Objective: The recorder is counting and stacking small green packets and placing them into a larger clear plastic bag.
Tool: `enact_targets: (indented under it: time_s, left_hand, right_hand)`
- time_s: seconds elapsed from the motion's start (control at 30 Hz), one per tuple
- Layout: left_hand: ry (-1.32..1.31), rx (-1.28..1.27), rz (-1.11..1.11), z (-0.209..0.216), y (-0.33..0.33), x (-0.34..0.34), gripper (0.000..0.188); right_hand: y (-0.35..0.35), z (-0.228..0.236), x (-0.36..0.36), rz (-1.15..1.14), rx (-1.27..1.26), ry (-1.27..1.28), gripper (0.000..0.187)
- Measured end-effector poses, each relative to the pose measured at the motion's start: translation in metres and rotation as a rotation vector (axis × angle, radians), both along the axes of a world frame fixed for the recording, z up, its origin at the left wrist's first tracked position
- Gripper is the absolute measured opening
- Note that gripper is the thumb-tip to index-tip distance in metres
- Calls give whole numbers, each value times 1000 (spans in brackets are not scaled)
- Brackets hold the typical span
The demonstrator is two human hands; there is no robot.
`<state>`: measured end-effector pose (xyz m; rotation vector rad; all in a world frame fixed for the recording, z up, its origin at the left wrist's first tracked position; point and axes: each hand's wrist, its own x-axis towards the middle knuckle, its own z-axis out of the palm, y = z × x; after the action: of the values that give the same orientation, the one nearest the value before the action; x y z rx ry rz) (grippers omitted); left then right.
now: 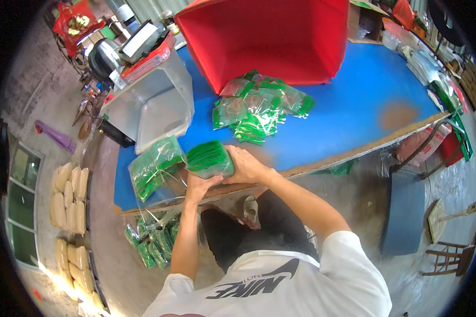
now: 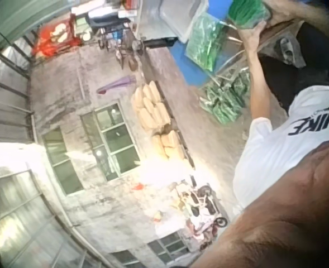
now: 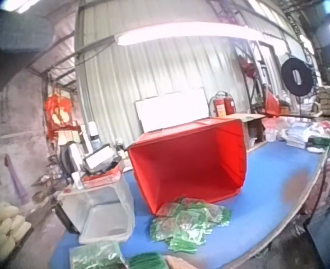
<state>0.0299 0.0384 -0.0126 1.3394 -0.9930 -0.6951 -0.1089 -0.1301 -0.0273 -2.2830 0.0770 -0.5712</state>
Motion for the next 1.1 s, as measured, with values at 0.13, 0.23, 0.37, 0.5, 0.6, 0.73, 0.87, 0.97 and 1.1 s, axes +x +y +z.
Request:
enact_targets:
  time_s: [0.13,0.23,0.37,0.5,0.6,0.73,0.87,0.97,1.1]
  left_hand:
    - [-172,-28,55,14,0,-5,50]
    - [-262,1,51,27,3,-3,49]
    - [-213,53,13,10,-9,-3,56]
    - [-356,116,82,1,-9,-4,57]
    - [-173,163,85,-25,-2,8,53]
    - [-119,206,109,-9,8,12,51]
    - [-10,79,51,2,-5,-7,58]
    - [-106,126,9,-18,-14,5,62]
    - [-14,-12,70,-15,-9,-9,66]
  right_hand:
    - [6,14,-1,-59,5,-67,94]
    - [6,37,-7,6,198,44,92]
    - [-7,2,-8,-123,-197,-81,93]
    - [-3,12,-13,-119,-17,109,100]
    - [-4,-3,-10,-174,-133,13,104]
    - [0,-5,11,-76,-24,-85,96]
    - [-6,-7,-4,-96,-73,-90,98]
    - [-12,-12,-9,-104,-81,-105,101]
    - [-5,-15,-9,-63,-40,-83,104]
